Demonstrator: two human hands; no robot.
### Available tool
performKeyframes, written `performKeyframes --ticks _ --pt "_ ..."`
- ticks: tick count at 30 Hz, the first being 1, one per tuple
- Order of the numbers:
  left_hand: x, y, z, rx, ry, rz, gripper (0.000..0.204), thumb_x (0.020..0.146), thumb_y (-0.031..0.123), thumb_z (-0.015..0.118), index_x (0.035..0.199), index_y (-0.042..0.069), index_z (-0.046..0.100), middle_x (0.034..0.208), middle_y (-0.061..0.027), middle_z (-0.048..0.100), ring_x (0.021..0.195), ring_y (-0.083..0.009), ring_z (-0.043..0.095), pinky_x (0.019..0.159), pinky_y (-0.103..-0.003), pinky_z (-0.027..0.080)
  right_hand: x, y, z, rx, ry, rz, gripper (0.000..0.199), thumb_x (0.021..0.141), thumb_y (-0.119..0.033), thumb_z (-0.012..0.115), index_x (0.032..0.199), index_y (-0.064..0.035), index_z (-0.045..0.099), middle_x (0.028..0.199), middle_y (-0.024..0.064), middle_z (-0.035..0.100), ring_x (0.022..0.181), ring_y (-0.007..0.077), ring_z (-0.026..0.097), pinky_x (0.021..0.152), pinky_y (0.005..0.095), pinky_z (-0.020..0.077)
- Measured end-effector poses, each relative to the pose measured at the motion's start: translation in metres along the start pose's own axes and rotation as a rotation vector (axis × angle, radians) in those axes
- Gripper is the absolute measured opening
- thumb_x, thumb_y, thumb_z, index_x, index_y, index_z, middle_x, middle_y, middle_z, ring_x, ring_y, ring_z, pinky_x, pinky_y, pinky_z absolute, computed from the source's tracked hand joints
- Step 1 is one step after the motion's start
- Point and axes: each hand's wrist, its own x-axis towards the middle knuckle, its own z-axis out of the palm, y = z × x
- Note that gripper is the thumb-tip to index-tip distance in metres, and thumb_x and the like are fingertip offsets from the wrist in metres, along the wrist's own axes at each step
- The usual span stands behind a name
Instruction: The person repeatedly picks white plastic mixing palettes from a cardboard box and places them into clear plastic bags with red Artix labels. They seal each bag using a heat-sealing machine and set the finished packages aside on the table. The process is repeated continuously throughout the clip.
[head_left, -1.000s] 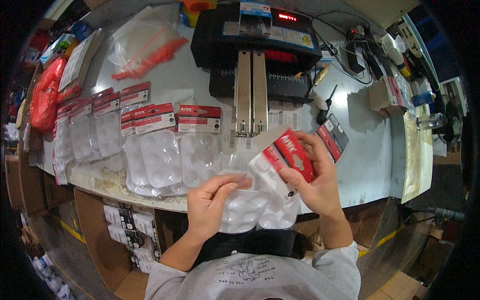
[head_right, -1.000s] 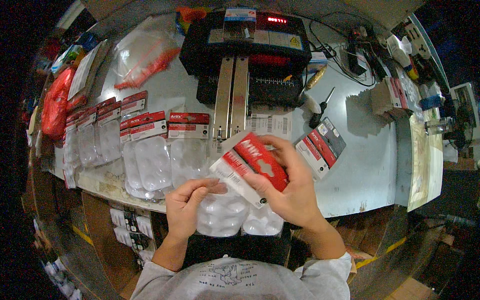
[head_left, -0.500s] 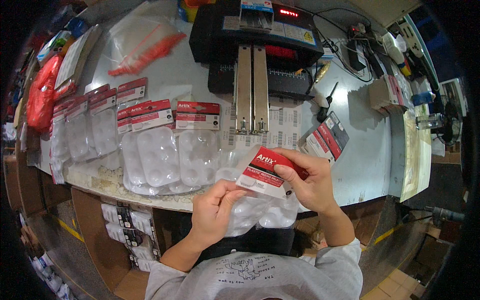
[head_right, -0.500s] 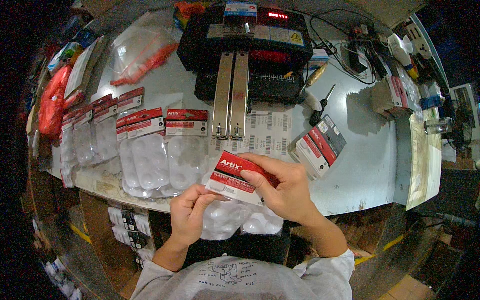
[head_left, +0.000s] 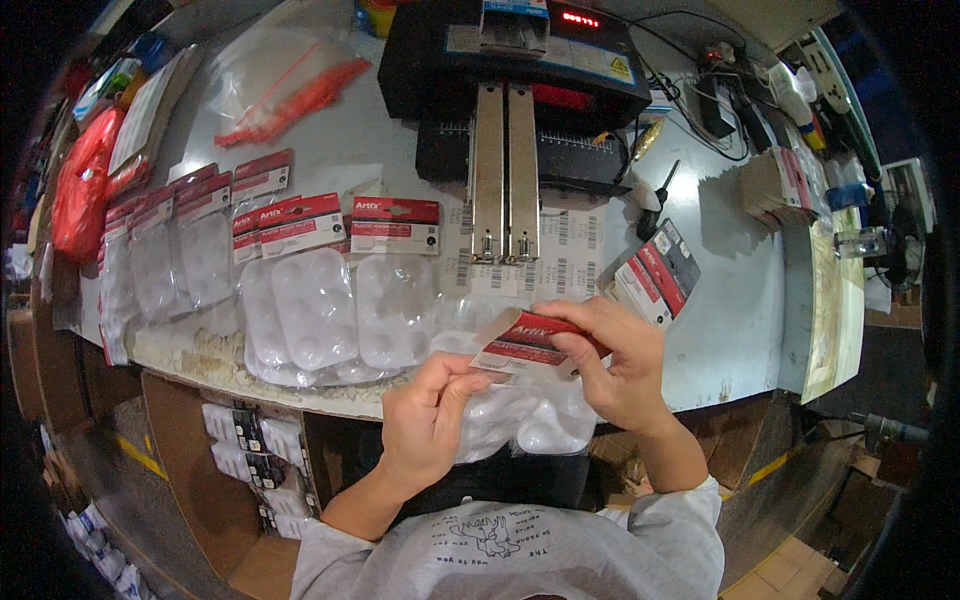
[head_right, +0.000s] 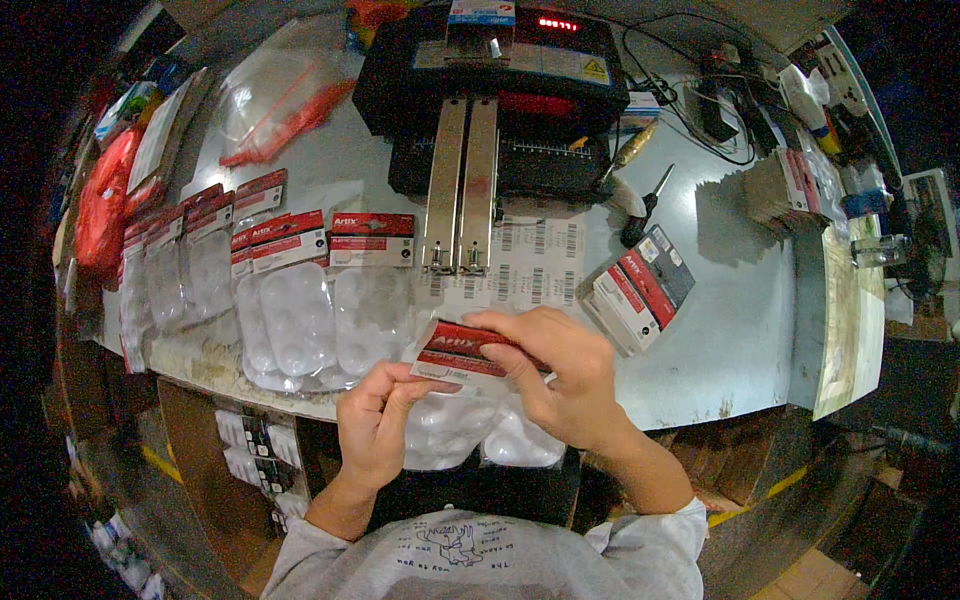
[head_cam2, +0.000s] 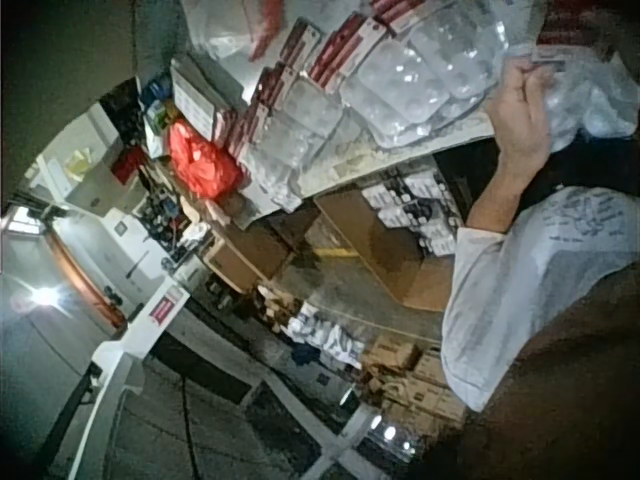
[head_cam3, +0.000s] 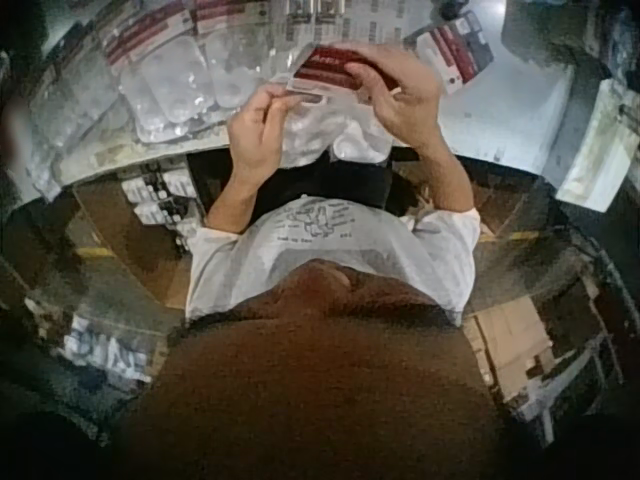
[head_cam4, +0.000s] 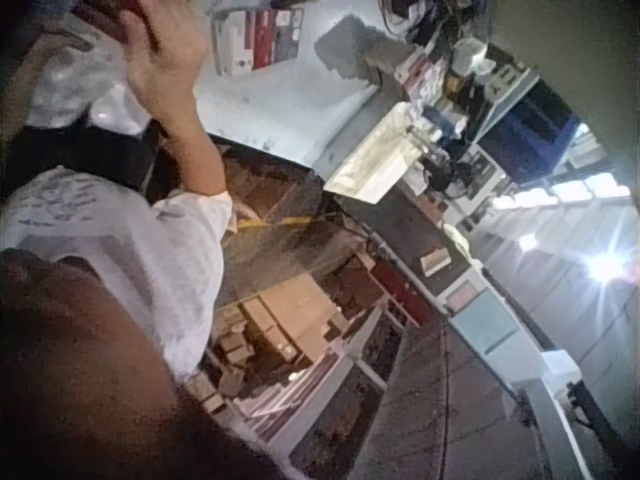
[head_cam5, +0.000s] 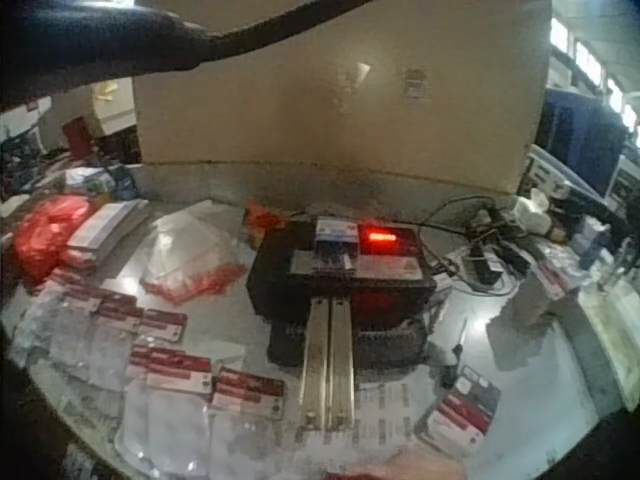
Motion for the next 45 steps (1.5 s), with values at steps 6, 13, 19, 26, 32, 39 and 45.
performKeyframes --ticks 6,13,19,26,32,39,45 --pt "0.003 0.0 0.0 0.079 0.019 0.013 0.012 0.087 0.011 0.058 0.09 0.0 0.062 0.069 -0.0082 0.063 0.058 -0.0087 0.054 0.055 -0.023 0.044 -0.007 0.0 -0.003 0.052 -0.086 -0.032 0.019 0.077 -0.002 0.062 0.095 -0.0033 0.066 0.075 0.0122 0.064 0.061 0.0235 0.06 0.057 0.029 0.0464" --pt "0.0 0.005 -0.001 0.119 -0.061 0.035 0.012 0.086 0.012 0.06 0.085 0.001 0.064 0.066 -0.007 0.061 0.056 -0.0074 0.053 0.052 -0.022 0.042 -0.001 0.005 -0.011 0.28 -0.259 0.259 0.016 0.084 -0.008 0.059 0.097 0.0017 0.064 0.078 0.0104 0.066 0.064 0.0158 0.061 0.06 0.0253 0.047" --pt "0.009 -0.009 -0.003 -0.188 0.193 -0.029 0.018 0.089 0.014 0.058 0.085 -0.003 0.064 0.07 0.0006 0.059 0.064 -0.0037 0.048 0.058 -0.019 0.039 0.0 0.017 -0.008 0.331 -0.099 0.465 0.023 0.086 -0.016 0.059 0.096 0.0038 0.065 0.079 0.0092 0.066 0.063 0.0106 0.06 0.057 0.0218 0.0477" --pt "0.015 -0.026 0.003 -0.178 0.34 -0.056 0.022 0.09 0.015 0.057 0.08 -0.003 0.063 0.069 0.0039 0.055 0.064 -0.0027 0.043 0.056 -0.017 0.033 -0.02 0.026 0.001 0.563 -0.177 0.778 0.023 0.086 -0.014 0.061 0.093 0.0084 0.064 0.074 0.0105 0.064 0.061 0.0128 0.063 0.051 0.0219 0.0506" --pt "0.014 -0.022 0.009 0.005 0.361 -0.092 0.022 0.089 0.015 0.058 0.077 -0.002 0.065 0.071 0.0009 0.059 0.065 -0.0041 0.047 0.059 -0.019 0.037 -0.02 0.026 0.009 0.536 -0.143 0.807 0.024 0.087 -0.011 0.056 0.092 0.0121 0.06 0.075 0.0118 0.063 0.062 0.0141 0.064 0.053 0.0245 0.0522" --pt "0.016 -0.038 0.005 -0.143 0.234 -0.109 0.028 0.094 0.02 0.048 0.085 -0.004 0.059 0.069 -0.0019 0.054 0.067 -0.0066 0.044 0.058 -0.023 0.036 -0.02 0.034 0.007 0.628 -0.157 0.843 0.021 0.085 -0.01 0.057 0.083 0.0107 0.059 0.072 0.0111 0.062 0.059 0.0153 0.063 0.053 0.0264 0.0519" --pt "0.059 -0.046 0.006 0.265 0.192 -0.124 0.035 0.095 0.027 0.044 0.099 -0.006 0.056 0.084 -0.0063 0.06 0.079 -0.0102 0.05 0.073 -0.025 0.041 0.012 0.056 0.015 0.668 -0.059 0.858 0.018 0.085 -0.013 0.057 0.082 0.0045 0.059 0.071 0.0081 0.06 0.054 0.0124 0.057 0.052 0.0249 0.0485"
